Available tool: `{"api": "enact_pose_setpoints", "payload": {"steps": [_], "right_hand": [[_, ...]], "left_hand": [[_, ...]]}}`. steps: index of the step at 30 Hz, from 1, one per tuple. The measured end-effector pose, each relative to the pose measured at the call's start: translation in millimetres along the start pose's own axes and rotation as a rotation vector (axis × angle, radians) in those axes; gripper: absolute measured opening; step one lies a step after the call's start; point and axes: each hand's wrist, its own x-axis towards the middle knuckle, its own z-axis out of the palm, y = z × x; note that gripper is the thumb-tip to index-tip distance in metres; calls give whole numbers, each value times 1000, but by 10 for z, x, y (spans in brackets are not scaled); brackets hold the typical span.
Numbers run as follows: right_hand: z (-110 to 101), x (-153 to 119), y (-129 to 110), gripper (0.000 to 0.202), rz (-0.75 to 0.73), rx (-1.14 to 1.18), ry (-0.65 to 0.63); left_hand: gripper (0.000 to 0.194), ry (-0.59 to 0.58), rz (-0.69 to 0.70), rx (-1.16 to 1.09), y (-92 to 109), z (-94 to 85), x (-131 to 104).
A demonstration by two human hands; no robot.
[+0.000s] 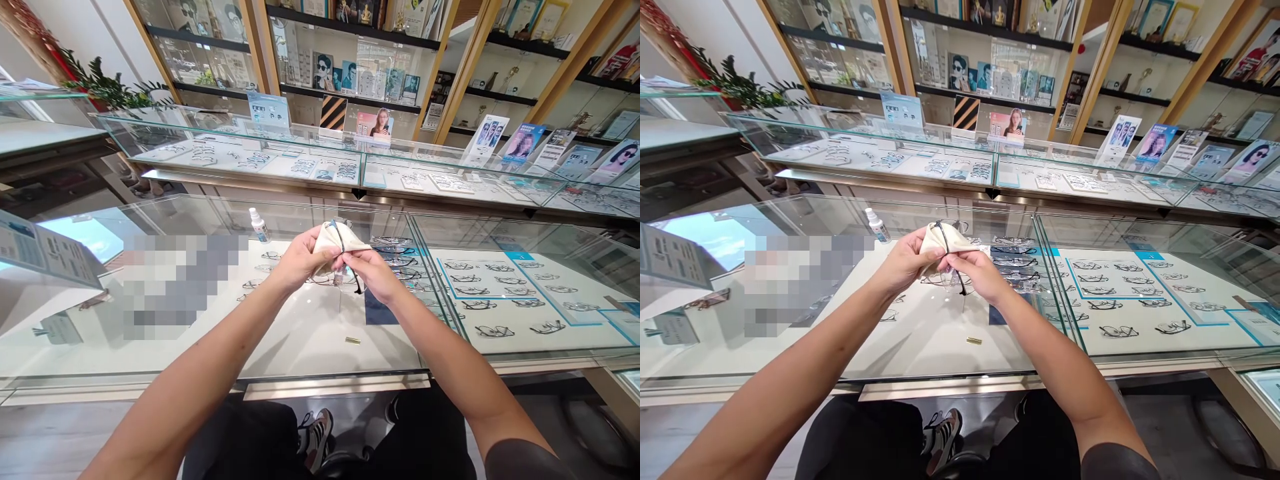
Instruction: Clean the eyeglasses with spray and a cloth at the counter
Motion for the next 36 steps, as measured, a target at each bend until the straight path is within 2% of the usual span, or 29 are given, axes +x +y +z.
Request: {"api": "enact_pose_setpoints", "payload": {"steps": [7, 9, 11, 13, 18, 23, 25, 28, 33, 36], "right_hand": [[70, -17, 71, 50, 6, -57, -7], [79, -21, 73, 50, 17, -57, -15], [65, -19, 65, 49, 23, -58, -19], [22, -13, 40, 46, 15, -55, -11], [-121, 1, -108, 36, -28, 12, 54], [-236, 1, -244, 28, -200, 19, 198], [-276, 10, -247, 29, -238, -30, 259], [-293, 28, -211, 33, -236, -50, 298], [-158, 15, -143, 35, -167, 4, 236], [-51, -6, -113, 33, -164, 17, 197]], "left_hand": [[48, 182, 61, 33, -64, 130, -31], [55, 229, 71, 61, -92, 136, -31], [60, 232, 63, 48, -114, 115, -24], [56, 224, 42, -7, -123, 79, -9], [54, 285, 37, -133, -120, 13, 56], [58, 316, 52, -114, -157, -14, 88], [59, 303, 40, -48, -180, -9, 68], [61, 214, -20, 50, -203, 41, 11], [63, 31, -63, 153, -217, 190, -85], [64, 56, -65, 155, -238, 250, -108]]}}
